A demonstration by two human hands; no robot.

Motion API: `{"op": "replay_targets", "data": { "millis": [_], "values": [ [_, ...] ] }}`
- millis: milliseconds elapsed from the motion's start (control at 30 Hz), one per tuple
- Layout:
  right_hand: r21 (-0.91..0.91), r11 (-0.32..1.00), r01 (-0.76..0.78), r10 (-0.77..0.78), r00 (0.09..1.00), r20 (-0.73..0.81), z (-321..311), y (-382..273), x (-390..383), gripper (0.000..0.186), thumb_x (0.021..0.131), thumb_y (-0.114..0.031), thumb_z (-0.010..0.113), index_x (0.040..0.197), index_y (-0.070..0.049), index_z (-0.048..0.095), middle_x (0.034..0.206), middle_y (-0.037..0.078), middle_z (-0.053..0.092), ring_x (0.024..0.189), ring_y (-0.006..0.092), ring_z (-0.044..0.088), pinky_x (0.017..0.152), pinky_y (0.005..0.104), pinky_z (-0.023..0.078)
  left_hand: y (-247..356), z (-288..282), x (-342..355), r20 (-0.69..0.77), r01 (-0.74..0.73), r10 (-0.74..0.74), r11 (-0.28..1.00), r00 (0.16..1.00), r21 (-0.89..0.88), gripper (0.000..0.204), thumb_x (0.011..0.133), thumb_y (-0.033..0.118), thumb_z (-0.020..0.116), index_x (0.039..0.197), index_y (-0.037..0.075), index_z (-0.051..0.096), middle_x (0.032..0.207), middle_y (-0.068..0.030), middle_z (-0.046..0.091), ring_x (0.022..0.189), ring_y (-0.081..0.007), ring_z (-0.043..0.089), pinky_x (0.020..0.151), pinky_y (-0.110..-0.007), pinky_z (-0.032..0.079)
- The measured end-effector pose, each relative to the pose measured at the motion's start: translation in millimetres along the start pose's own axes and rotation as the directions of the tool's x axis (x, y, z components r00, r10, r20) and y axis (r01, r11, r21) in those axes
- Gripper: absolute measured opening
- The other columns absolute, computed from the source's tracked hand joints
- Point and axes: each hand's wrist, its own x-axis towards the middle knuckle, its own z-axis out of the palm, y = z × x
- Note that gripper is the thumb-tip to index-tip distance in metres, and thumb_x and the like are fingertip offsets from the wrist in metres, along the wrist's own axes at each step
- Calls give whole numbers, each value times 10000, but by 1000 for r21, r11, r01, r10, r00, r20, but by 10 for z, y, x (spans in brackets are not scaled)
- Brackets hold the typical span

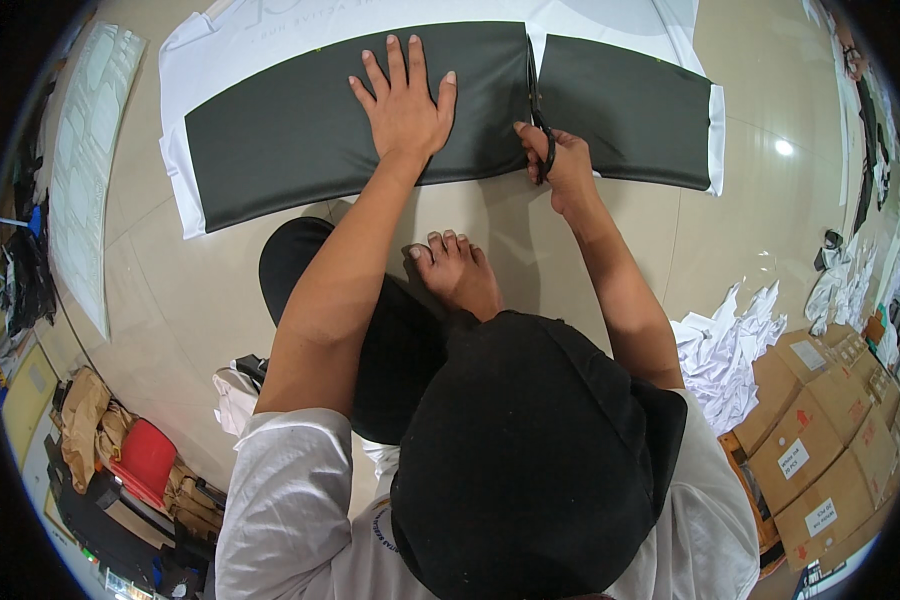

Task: The person sits on the floor and uses scissors to cut a white paper template, then places a dark fabric piece on the template and cuts the fabric to match the shape. The person handles the paper and fabric pieces, adjusting them on the floor during the process.

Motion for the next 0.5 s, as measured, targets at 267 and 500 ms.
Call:
{"op": "replay_targets", "data": {
  "millis": [267, 500],
  "values": [
    [-20, 999, -39, 38, 999, -21, 46, -109, -66, 379, 864, -350, 896, 828, -44, 676, 652, 17, 590, 511, 128, 533, 485, 300, 393, -4, -13, -12, -2, 2, -2, 1000, 1000, 3, 785, 1108, 613, 360, 1730, 138, 294, 1804, -155, 237, 1652, -500, 120, 1312, -708, 71],
    [-35, 998, -47, 46, 999, -26, 57, -214, 47, 399, 848, -372, 900, 837, -42, 675, 672, 22, 592, 522, 138, 542, 490, 308, 408, 2, -1, -6, 2, 1, -1, 1000, 1000, -6, 786, 1107, 615, 358, 1730, 139, 292, 1808, -149, 227, 1655, -497, 113, 1314, -704, 69]
  ]
}}
